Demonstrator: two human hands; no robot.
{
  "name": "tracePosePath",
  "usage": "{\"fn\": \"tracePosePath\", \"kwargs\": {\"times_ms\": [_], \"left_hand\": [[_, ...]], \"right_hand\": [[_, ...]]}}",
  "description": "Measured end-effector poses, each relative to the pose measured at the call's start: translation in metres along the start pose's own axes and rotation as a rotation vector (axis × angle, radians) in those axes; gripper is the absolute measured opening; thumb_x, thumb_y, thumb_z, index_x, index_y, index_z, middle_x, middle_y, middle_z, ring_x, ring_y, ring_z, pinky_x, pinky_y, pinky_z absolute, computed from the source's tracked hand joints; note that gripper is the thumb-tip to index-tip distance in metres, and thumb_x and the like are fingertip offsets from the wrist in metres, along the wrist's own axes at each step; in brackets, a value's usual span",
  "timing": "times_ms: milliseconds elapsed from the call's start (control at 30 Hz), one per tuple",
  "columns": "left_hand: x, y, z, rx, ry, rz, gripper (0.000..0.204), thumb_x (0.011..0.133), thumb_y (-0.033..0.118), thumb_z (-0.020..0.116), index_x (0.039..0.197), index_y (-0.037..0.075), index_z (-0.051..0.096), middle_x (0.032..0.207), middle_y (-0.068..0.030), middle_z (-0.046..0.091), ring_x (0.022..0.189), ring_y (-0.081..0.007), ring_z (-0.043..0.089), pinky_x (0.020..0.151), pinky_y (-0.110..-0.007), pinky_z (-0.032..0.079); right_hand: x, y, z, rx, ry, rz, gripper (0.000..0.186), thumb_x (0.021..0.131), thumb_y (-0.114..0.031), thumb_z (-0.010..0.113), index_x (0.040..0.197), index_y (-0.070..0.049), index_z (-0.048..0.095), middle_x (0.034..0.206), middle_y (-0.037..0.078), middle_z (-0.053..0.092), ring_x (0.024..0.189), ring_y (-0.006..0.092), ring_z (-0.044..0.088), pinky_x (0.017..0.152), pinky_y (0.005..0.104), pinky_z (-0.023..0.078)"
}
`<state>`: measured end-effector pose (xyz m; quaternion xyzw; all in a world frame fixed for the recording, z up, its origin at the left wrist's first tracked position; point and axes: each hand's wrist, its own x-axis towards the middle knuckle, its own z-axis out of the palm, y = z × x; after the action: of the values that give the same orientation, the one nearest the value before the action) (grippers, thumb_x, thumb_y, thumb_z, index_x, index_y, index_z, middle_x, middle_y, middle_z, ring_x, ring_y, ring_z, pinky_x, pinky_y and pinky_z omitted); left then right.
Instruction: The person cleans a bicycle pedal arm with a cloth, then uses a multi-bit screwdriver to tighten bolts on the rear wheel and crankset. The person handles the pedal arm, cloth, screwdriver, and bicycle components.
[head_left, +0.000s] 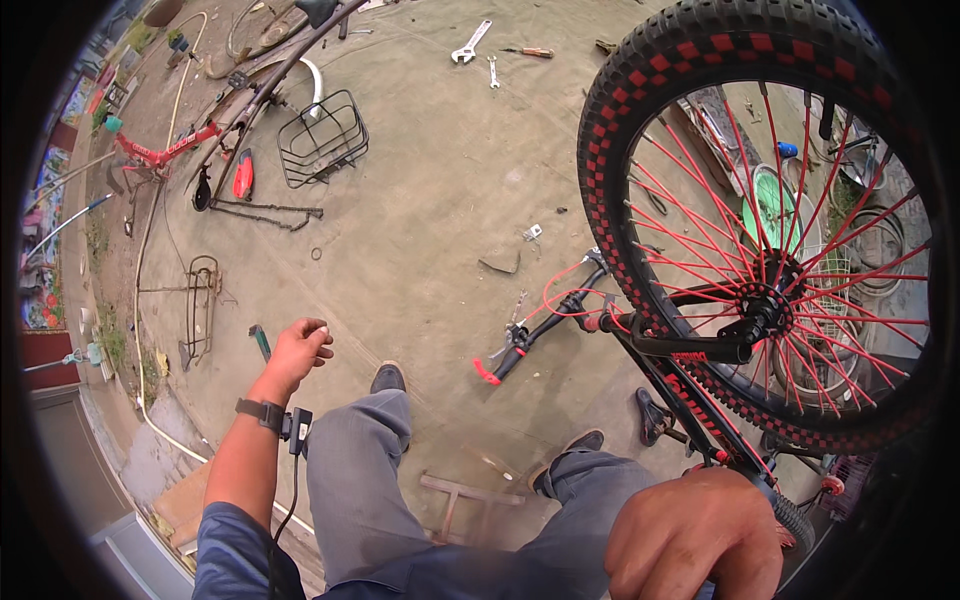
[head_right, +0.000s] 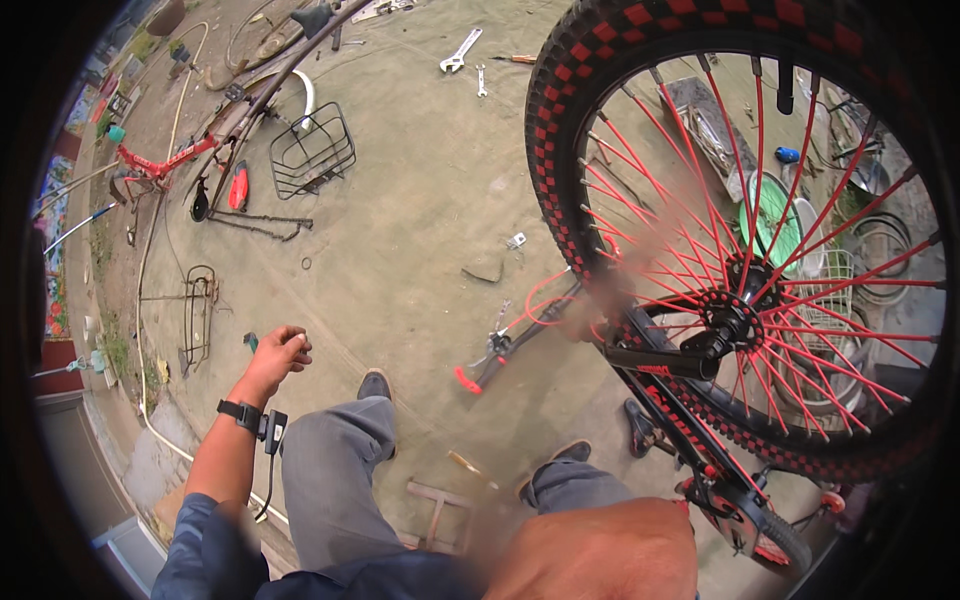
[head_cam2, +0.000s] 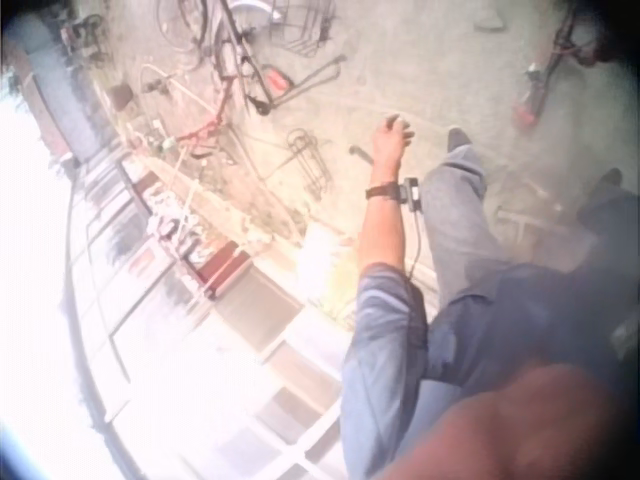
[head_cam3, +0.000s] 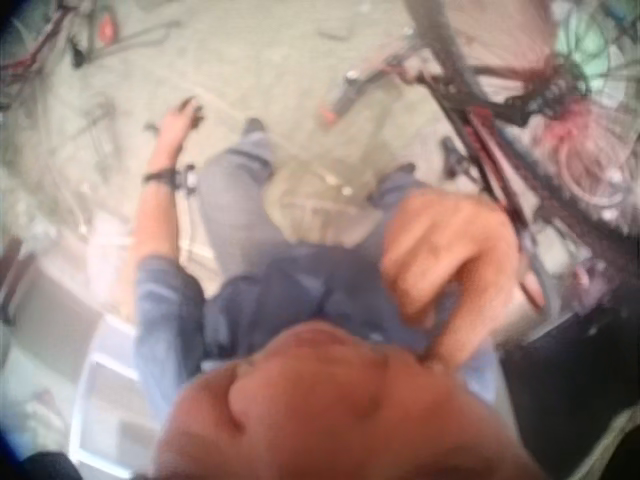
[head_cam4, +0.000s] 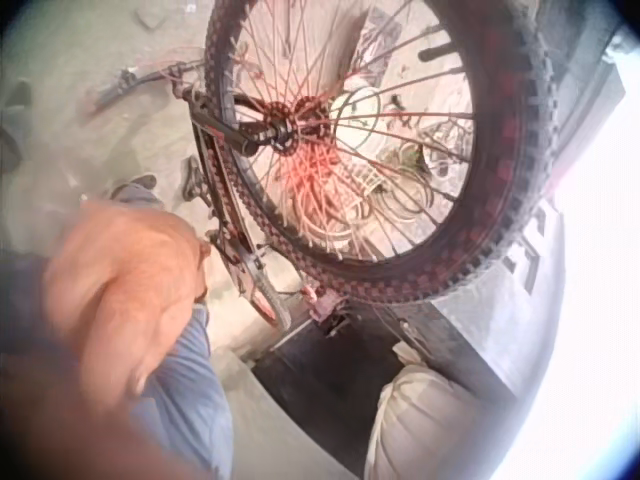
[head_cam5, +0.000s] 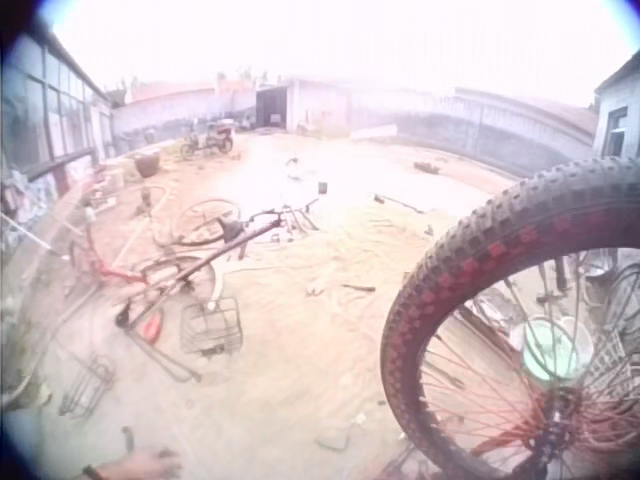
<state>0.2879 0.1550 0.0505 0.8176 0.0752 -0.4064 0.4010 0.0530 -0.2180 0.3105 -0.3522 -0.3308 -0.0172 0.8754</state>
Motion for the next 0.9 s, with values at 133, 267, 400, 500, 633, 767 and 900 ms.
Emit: {"fn": "tracePosePath", "kwargs": {"times_ms": [133, 267, 400, 500, 633, 767, 900], "left_hand": [[-0.039, 0.031, -0.022, -0.033, -0.054, -0.049, 0.035, 0.101, 0.021, 0.058, 0.127, -0.002, 0.058, 0.106, -0.0116, 0.069, 0.085, -0.0185, 0.069, 0.071, -0.031, 0.055], [-0.098, 0.033, -0.071, -0.086, -0.04, -0.207, 0.032, 0.102, 0.02, 0.056, 0.127, -0.001, 0.058, 0.106, -0.0123, 0.069, 0.084, -0.02, 0.069, 0.07, -0.032, 0.055], [-0.166, 0.032, -0.123, -0.145, -0.063, -0.374, 0.031, 0.103, 0.021, 0.056, 0.126, 0.0, 0.058, 0.106, -0.013, 0.07, 0.084, -0.0206, 0.07, 0.07, -0.032, 0.056], [-0.212, 0.041, -0.162, -0.192, -0.075, -0.452, 0.032, 0.103, 0.022, 0.056, 0.126, 0.0, 0.058, 0.106, -0.0133, 0.07, 0.084, -0.0214, 0.071, 0.07, -0.033, 0.057], [-0.234, 0.069, -0.214, -0.208, -0.056, -0.474, 0.031, 0.103, 0.022, 0.056, 0.125, 0.0, 0.058, 0.106, -0.0132, 0.07, 0.083, -0.0221, 0.072, 0.069, -0.033, 0.057], [-0.203, 0.123, -0.25, -0.217, -0.027, -0.408, 0.032, 0.103, 0.023, 0.057, 0.126, 0.001, 0.057, 0.105, -0.0121, 0.069, 0.082, -0.021, 0.071, 0.066, -0.031, 0.056], [-0.156, 0.198, -0.264, -0.216, -0.009, -0.328, 0.033, 0.103, 0.024, 0.057, 0.127, 0.002, 0.056, 0.106, -0.0109, 0.069, 0.083, -0.0197, 0.07, 0.067, -0.031, 0.056]], "right_hand": [[0.065, -0.018, 0.029, -0.021, 0.252, -0.203, 0.01, 0.096, -0.018, 0.073, 0.105, -0.015, 0.076, 0.078, 0.013, 0.064, 0.052, 0.0166, 0.057, 0.042, 0.0262, 0.039], [0.146, -0.056, 0.051, 0.004, 0.16, -0.125, 0.013, 0.093, -0.017, 0.075, 0.107, -0.015, 0.074, 0.079, 0.013, 0.064, 0.052, 0.0152, 0.056, 0.042, 0.0251, 0.038], [0.247, -0.092, 0.066, -0.013, -0.044, 0.068, 0.013, 0.096, -0.014, 0.071, 0.108, -0.015, 0.075, 0.084, 0.014, 0.065, 0.053, 0.0152, 0.057, 0.043, 0.0245, 0.039], [0.32, -0.098, 0.095, -0.1, 0.135, -0.14, 0.013, 0.097, -0.015, 0.069, 0.108, -0.015, 0.075, 0.086, 0.014, 0.066, 0.053, 0.0169, 0.057, 0.042, 0.0252, 0.039], [0.393, -0.127, 0.093, -0.113, -0.17, 0.052, 0.013, 0.098, -0.017, 0.067, 0.108, -0.015, 0.075, 0.088, 0.012, 0.065, 0.057, 0.017, 0.057, 0.044, 0.0269, 0.041], [0.421, -0.143, 0.071, -0.29, -0.327, 0.195, 0.018, 0.098, -0.026, 0.067, 0.11, -0.016, 0.076, 0.093, 0.013, 0.065, 0.061, 0.0192, 0.058, 0.047, 0.0277, 0.043], [0.418, -0.167, 0.015, -0.322, -0.128, 0.179, 0.027, 0.09, -0.019, 0.077, 0.104, 0.004, 0.074, 0.087, 0.015, 0.067, 0.068, 0.0234, 0.066, 0.053, 0.0327, 0.05]]}}
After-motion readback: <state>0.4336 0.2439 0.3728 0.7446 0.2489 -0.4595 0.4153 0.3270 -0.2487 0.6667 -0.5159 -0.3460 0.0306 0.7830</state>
